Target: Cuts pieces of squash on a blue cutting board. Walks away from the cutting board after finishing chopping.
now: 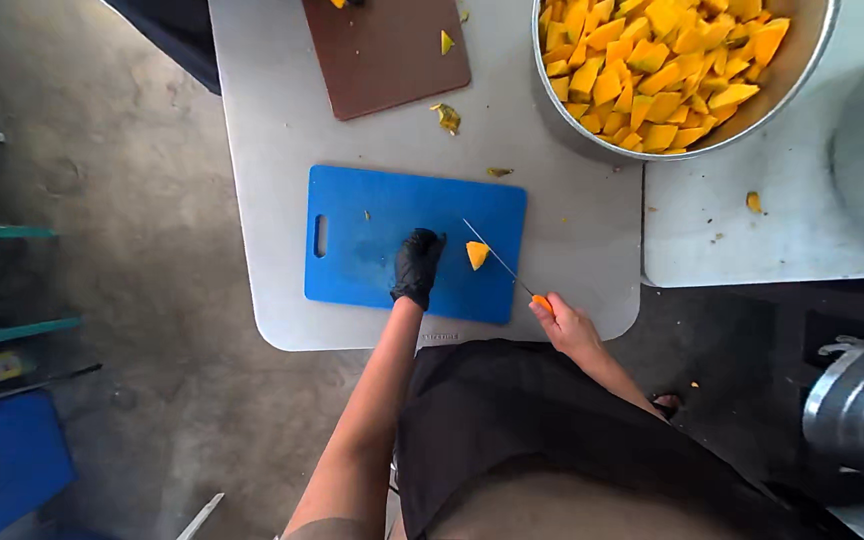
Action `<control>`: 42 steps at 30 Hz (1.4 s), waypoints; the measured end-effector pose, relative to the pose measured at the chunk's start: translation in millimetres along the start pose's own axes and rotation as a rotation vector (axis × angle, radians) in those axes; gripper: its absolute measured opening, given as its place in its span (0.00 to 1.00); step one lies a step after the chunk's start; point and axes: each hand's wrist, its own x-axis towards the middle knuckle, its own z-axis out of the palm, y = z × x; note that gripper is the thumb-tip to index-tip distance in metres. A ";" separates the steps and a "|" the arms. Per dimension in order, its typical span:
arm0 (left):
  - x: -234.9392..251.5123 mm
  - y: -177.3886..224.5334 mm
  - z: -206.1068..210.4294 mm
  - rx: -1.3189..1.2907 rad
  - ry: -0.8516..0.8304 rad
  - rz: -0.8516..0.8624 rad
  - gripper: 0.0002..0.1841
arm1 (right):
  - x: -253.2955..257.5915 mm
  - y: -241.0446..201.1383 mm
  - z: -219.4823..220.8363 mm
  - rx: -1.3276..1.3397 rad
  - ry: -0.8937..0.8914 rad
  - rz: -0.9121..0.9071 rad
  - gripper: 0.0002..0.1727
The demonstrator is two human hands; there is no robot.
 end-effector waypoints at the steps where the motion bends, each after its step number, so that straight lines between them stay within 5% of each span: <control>1: 3.5 -0.6 -9.7 -0.004 0.073 0.048 0.16 | -0.7 -4.5 4.4 -0.019 0.014 0.010 0.32; 6: 31.7 21.0 -27.9 0.171 0.288 0.298 0.20 | -4.1 -29.7 15.9 -0.143 0.031 0.084 0.34; 15: 67.4 22.7 43.8 0.315 0.333 0.783 0.19 | 4.7 -50.3 22.6 -0.233 -0.009 0.149 0.35; 36: 104.6 7.7 65.3 0.357 0.135 0.850 0.18 | 46.0 -51.5 20.1 -0.221 -0.184 0.299 0.36; 42: 112.4 32.9 65.9 0.389 0.185 0.811 0.18 | 70.5 -15.2 19.5 0.179 -0.310 0.235 0.32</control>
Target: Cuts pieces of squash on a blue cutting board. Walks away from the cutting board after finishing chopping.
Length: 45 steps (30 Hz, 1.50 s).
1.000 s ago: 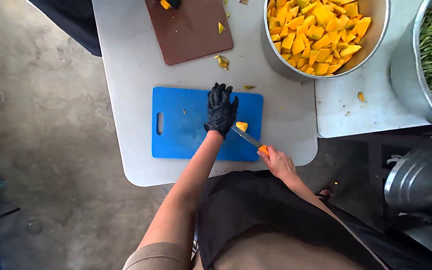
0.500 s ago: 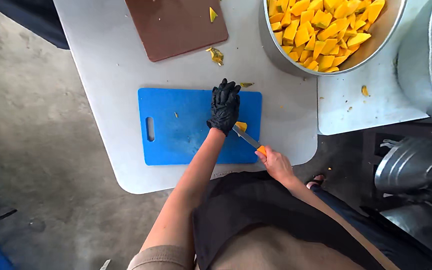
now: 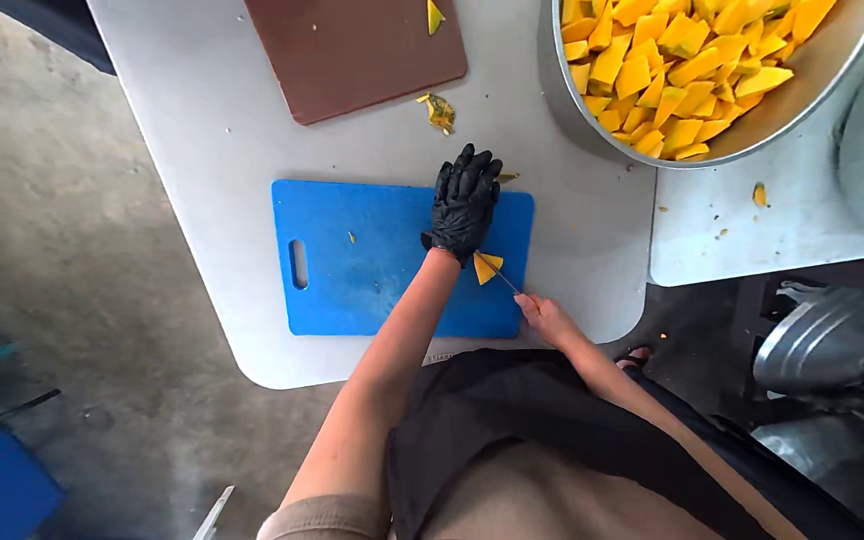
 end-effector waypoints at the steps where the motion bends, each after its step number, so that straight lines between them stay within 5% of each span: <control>1: 4.1 6.0 -8.6 -0.050 0.006 -0.073 0.18 | 3.5 4.6 -5.7 0.091 -0.056 -0.006 0.32; 5: -21.2 29.9 -57.8 -0.430 0.086 -0.566 0.21 | 11.6 12.6 -14.7 0.445 -0.252 0.107 0.31; 8: -71.2 50.5 -71.7 -0.708 -0.320 -0.849 0.29 | 12.5 8.3 -14.0 0.458 -0.254 0.121 0.33; 10: -87.1 62.2 -53.2 -0.771 -0.424 -0.939 0.32 | 9.5 2.8 -12.6 0.434 -0.230 0.126 0.34; 16: -92.7 71.5 -38.6 -0.997 -0.224 -1.015 0.20 | -11.4 2.6 3.9 0.265 0.004 -0.044 0.30; 21: -94.6 51.6 -49.8 -1.206 -0.175 -0.949 0.22 | -34.5 19.0 -1.1 0.358 0.108 -0.121 0.29; 24: -74.8 48.6 -42.0 -0.780 -0.303 -0.700 0.21 | -51.6 30.5 -12.8 0.417 0.179 -0.095 0.29; 27: -41.7 66.0 -33.8 -0.155 -0.595 -0.543 0.31 | -61.0 45.8 -26.9 0.431 0.229 -0.072 0.29; 30: -29.1 80.8 -21.8 0.009 -0.671 -0.527 0.24 | -70.1 62.4 -37.4 0.453 0.253 -0.034 0.29; 39: -2.3 118.6 -42.9 -0.641 -0.515 -0.924 0.17 | -79.2 128.3 -62.6 0.681 0.306 0.039 0.29; 45: 107.2 192.0 -45.5 -1.012 -0.343 -0.695 0.22 | -67.2 160.2 -100.3 0.767 0.372 0.024 0.29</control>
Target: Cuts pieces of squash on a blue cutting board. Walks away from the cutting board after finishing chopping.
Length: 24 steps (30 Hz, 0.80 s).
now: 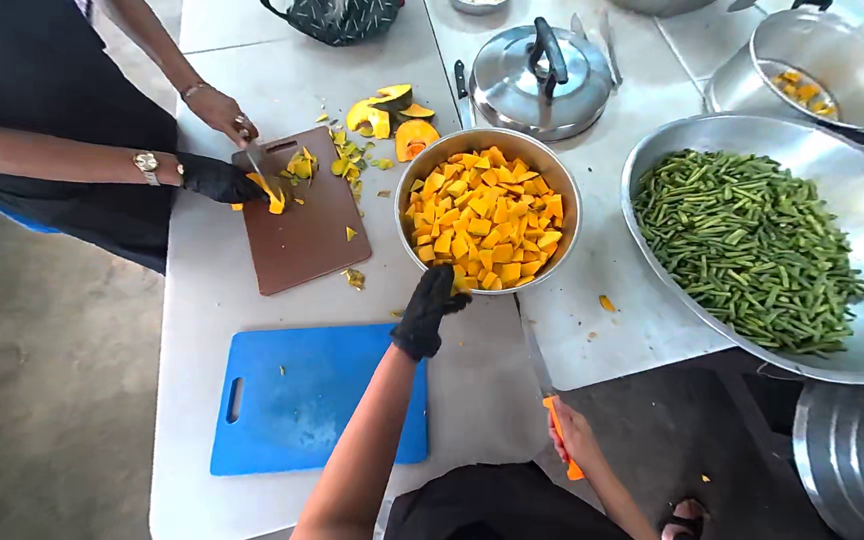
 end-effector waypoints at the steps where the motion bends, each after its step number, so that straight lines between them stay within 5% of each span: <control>1: 13.2 11.1 4.0 0.041 -0.039 -0.011 0.25 | 3.0 -2.6 -5.9 0.009 0.014 0.003 0.29; 8: 92.0 40.4 5.3 0.814 0.175 0.174 0.29 | 16.0 0.4 -32.2 0.082 0.062 -0.006 0.28; 12: 160.7 24.8 13.8 0.993 0.293 0.204 0.45 | 23.1 3.5 -38.9 0.045 0.044 0.025 0.29; 18: 157.4 -8.0 101.6 1.118 0.245 0.105 0.48 | 28.4 0.8 -43.6 0.103 0.070 0.049 0.28; 24: 124.5 -32.3 132.3 1.265 -0.094 0.124 0.32 | 38.0 -9.6 -49.6 0.069 0.064 0.102 0.28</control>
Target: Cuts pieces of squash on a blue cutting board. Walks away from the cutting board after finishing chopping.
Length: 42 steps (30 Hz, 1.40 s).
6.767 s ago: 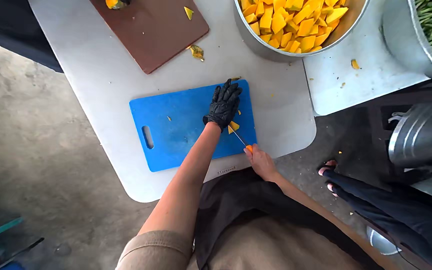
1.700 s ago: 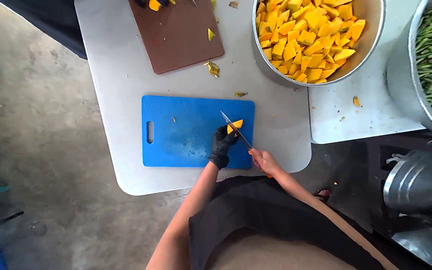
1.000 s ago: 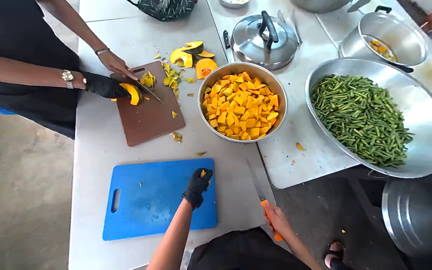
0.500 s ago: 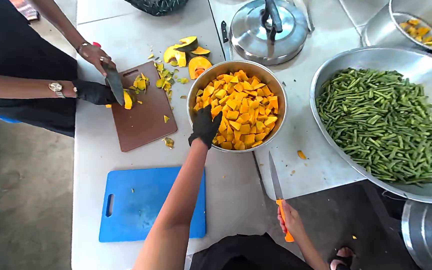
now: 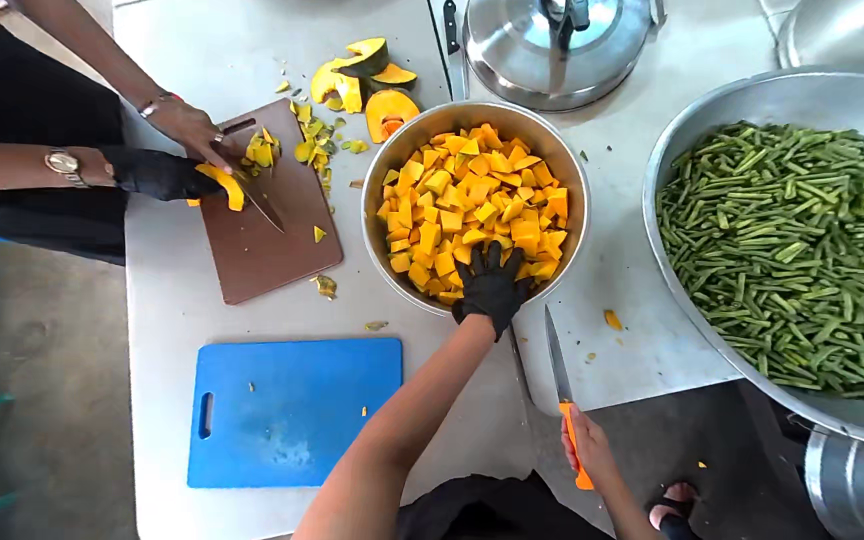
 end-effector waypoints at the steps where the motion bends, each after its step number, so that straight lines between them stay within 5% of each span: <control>1: 3.7 -2.4 -3.8 0.023 -0.041 0.016 0.33 | 0.8 -1.2 -0.8 0.000 0.002 0.001 0.28; 10: 99.3 -52.5 -49.1 0.284 0.078 0.384 0.35 | 1.3 0.0 -7.0 0.020 0.044 0.023 0.28; 16: 141.8 -74.1 -119.2 0.150 0.146 0.220 0.30 | -5.2 8.2 -9.9 0.081 0.093 0.036 0.28; 22: 105.9 -110.2 -148.2 -0.325 0.223 -0.030 0.32 | -0.7 6.1 -7.3 0.072 0.072 0.061 0.28; 25: 87.7 -121.7 -145.5 -0.339 0.214 -0.047 0.26 | 2.6 -2.6 -5.5 0.046 0.051 0.024 0.27; 30: 74.7 -107.6 -132.3 -0.052 0.209 -0.136 0.35 | 4.9 -12.8 -6.4 -0.010 0.043 -0.017 0.28; 34: 85.5 -83.9 -111.4 0.071 0.369 0.100 0.25 | 4.3 -9.6 -8.9 -0.008 0.061 -0.011 0.28; 38: 107.2 -48.3 -79.9 0.258 0.135 0.422 0.25 | 0.1 -7.1 -8.5 0.006 0.064 0.017 0.28; 42: 118.1 -30.4 -56.2 0.317 -0.018 0.393 0.19 | -5.6 -3.8 -7.7 0.036 0.086 0.029 0.28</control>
